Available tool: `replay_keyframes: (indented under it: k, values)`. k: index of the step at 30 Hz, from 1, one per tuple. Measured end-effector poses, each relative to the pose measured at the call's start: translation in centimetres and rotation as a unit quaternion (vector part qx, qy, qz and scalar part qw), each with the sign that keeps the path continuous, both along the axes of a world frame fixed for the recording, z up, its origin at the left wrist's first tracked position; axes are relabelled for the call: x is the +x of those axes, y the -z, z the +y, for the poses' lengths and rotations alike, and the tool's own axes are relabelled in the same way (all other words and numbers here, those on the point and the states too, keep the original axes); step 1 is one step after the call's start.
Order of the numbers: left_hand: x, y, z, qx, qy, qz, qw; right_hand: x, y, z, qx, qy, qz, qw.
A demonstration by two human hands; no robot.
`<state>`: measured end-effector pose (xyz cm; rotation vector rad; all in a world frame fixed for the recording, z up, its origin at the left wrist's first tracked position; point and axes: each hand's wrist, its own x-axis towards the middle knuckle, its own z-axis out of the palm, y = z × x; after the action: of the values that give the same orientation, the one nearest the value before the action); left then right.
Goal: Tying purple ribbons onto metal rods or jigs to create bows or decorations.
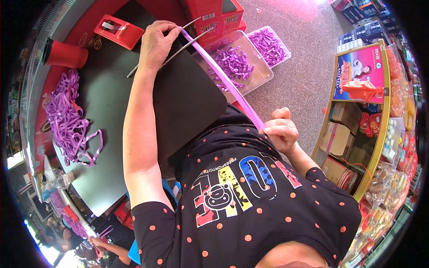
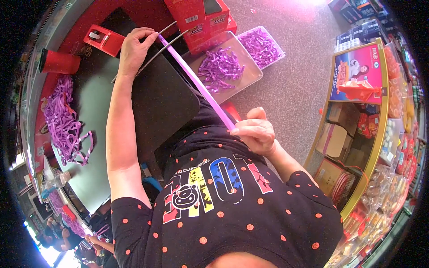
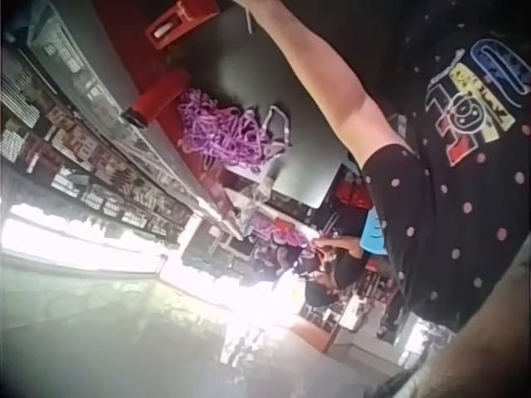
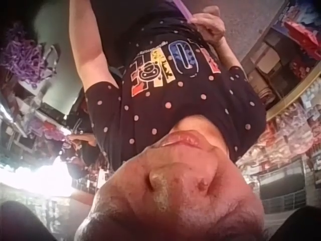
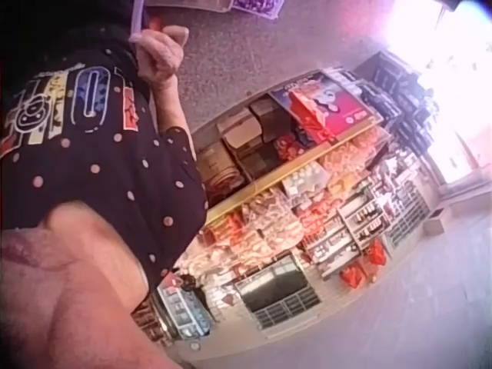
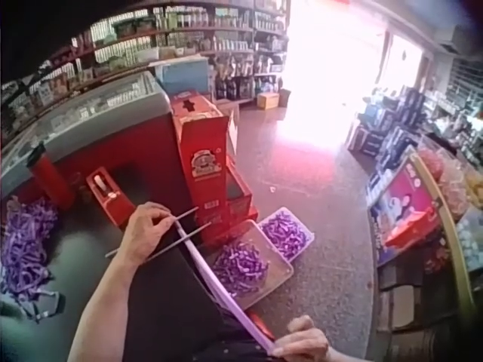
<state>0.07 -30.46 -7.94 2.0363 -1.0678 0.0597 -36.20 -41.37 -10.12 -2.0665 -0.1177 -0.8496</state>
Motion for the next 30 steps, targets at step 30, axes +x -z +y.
replay_keyframes:
  k: [30]
  values:
    - [0.2, 0.8, 0.4, -0.029, -0.016, -0.056, 0.998, 29.4, -22.7, -4.0, 0.101, -0.189, 0.108, 0.971]
